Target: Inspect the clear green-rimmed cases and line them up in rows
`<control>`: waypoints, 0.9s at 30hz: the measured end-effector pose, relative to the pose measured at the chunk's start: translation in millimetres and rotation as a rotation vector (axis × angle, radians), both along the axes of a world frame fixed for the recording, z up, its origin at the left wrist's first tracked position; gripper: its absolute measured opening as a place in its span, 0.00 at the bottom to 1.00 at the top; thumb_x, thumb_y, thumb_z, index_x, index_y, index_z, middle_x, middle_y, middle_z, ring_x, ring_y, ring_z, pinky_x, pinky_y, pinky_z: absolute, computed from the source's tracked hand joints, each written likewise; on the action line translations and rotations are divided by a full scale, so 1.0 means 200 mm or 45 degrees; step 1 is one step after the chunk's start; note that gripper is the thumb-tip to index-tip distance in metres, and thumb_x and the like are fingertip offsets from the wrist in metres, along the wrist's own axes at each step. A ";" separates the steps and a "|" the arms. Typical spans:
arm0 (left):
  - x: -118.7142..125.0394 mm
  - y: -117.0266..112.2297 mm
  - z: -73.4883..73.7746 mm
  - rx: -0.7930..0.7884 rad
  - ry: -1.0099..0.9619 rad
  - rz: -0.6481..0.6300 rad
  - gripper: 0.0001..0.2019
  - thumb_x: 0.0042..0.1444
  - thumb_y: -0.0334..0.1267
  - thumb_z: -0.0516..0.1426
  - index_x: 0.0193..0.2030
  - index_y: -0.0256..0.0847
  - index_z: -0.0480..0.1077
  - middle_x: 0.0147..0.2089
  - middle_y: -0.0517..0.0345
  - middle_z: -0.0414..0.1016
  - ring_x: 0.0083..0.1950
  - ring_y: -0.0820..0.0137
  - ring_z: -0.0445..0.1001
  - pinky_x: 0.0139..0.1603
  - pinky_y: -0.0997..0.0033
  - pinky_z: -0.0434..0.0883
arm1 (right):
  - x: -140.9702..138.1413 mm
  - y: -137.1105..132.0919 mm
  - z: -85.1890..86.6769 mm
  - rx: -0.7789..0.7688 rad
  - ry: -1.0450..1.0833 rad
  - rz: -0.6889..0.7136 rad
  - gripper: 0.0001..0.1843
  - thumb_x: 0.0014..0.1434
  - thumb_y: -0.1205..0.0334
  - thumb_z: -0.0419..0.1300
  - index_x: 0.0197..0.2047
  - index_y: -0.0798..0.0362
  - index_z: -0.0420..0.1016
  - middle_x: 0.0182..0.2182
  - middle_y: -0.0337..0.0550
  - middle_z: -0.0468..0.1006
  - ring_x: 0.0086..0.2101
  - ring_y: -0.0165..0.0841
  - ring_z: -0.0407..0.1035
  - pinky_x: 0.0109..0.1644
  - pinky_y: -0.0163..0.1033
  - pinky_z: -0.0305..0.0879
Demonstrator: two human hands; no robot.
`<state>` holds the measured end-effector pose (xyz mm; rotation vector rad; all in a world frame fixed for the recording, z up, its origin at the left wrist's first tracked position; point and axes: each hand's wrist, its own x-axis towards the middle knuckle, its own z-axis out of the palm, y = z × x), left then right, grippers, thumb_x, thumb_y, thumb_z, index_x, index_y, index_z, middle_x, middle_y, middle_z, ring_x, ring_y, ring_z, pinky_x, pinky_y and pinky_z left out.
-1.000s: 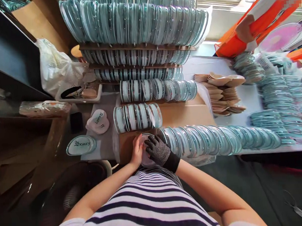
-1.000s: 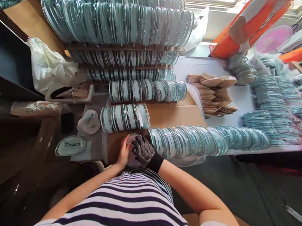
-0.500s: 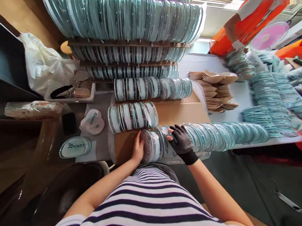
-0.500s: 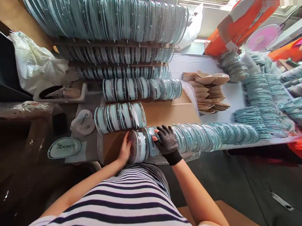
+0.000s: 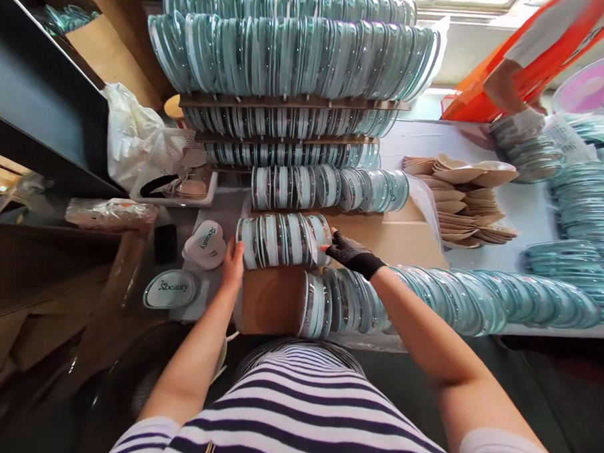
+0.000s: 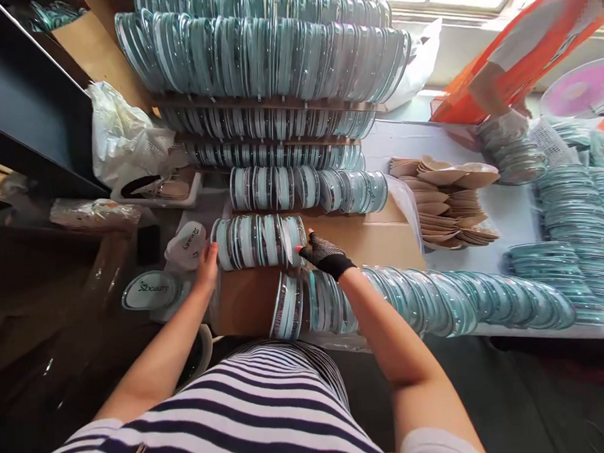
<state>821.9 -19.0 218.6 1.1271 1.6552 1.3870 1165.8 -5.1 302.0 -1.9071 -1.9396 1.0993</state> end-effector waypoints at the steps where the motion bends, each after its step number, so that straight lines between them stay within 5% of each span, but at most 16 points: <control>1: 0.00 0.04 -0.01 -0.015 -0.004 -0.046 0.34 0.60 0.68 0.52 0.60 0.43 0.68 0.65 0.42 0.71 0.69 0.55 0.68 0.72 0.51 0.62 | -0.02 0.06 -0.02 -0.053 0.073 0.038 0.33 0.61 0.45 0.64 0.64 0.54 0.71 0.54 0.55 0.81 0.55 0.51 0.75 0.62 0.55 0.69; 8: -0.05 0.26 0.03 -0.080 0.071 -0.204 0.34 0.58 0.69 0.54 0.54 0.41 0.74 0.61 0.41 0.77 0.67 0.51 0.72 0.73 0.45 0.61 | -0.07 0.14 -0.09 -0.044 0.281 0.097 0.29 0.61 0.39 0.63 0.53 0.53 0.79 0.39 0.47 0.85 0.35 0.38 0.78 0.44 0.43 0.77; 11: -0.06 0.21 0.09 0.031 0.190 -0.204 0.36 0.60 0.62 0.57 0.66 0.39 0.66 0.72 0.37 0.64 0.76 0.51 0.59 0.78 0.46 0.52 | -0.03 0.12 -0.03 0.051 0.283 0.019 0.32 0.55 0.40 0.69 0.56 0.50 0.78 0.42 0.46 0.85 0.42 0.42 0.79 0.51 0.46 0.76; 13: -0.03 0.08 0.13 0.305 0.406 -0.202 0.38 0.62 0.56 0.58 0.73 0.38 0.57 0.77 0.37 0.55 0.80 0.53 0.50 0.79 0.47 0.47 | 0.04 0.05 0.04 0.151 0.259 -0.081 0.35 0.54 0.42 0.70 0.61 0.48 0.75 0.47 0.47 0.85 0.48 0.44 0.78 0.57 0.47 0.73; 16: 0.05 -0.18 0.14 0.609 0.561 -0.390 0.37 0.62 0.48 0.62 0.75 0.46 0.55 0.76 0.42 0.55 0.78 0.52 0.53 0.77 0.42 0.53 | 0.23 -0.16 0.12 0.350 0.201 -0.294 0.36 0.61 0.43 0.63 0.69 0.47 0.67 0.59 0.48 0.79 0.59 0.42 0.73 0.66 0.48 0.65; 22: 0.31 -0.59 -0.01 0.449 0.602 -1.222 0.50 0.53 0.45 0.70 0.76 0.56 0.46 0.81 0.40 0.34 0.80 0.42 0.45 0.71 0.34 0.62 | 0.71 -0.88 0.08 0.911 -0.074 -1.177 0.33 0.64 0.39 0.55 0.61 0.54 0.72 0.59 0.56 0.77 0.59 0.45 0.71 0.69 0.55 0.62; 24: 0.38 -0.63 -0.05 0.424 0.609 -1.250 0.48 0.54 0.42 0.70 0.75 0.55 0.48 0.81 0.39 0.34 0.80 0.41 0.45 0.70 0.34 0.64 | 0.85 -1.06 0.03 0.875 -0.166 -1.381 0.39 0.61 0.34 0.56 0.65 0.54 0.68 0.64 0.59 0.71 0.64 0.48 0.66 0.71 0.58 0.58; 27: 0.43 -0.63 -0.05 0.348 0.566 -1.155 0.43 0.54 0.44 0.69 0.73 0.54 0.53 0.80 0.40 0.40 0.80 0.42 0.46 0.72 0.33 0.62 | 1.05 -1.17 -0.02 0.635 -0.155 -1.463 0.49 0.57 0.30 0.57 0.70 0.56 0.60 0.71 0.61 0.62 0.70 0.51 0.56 0.74 0.60 0.50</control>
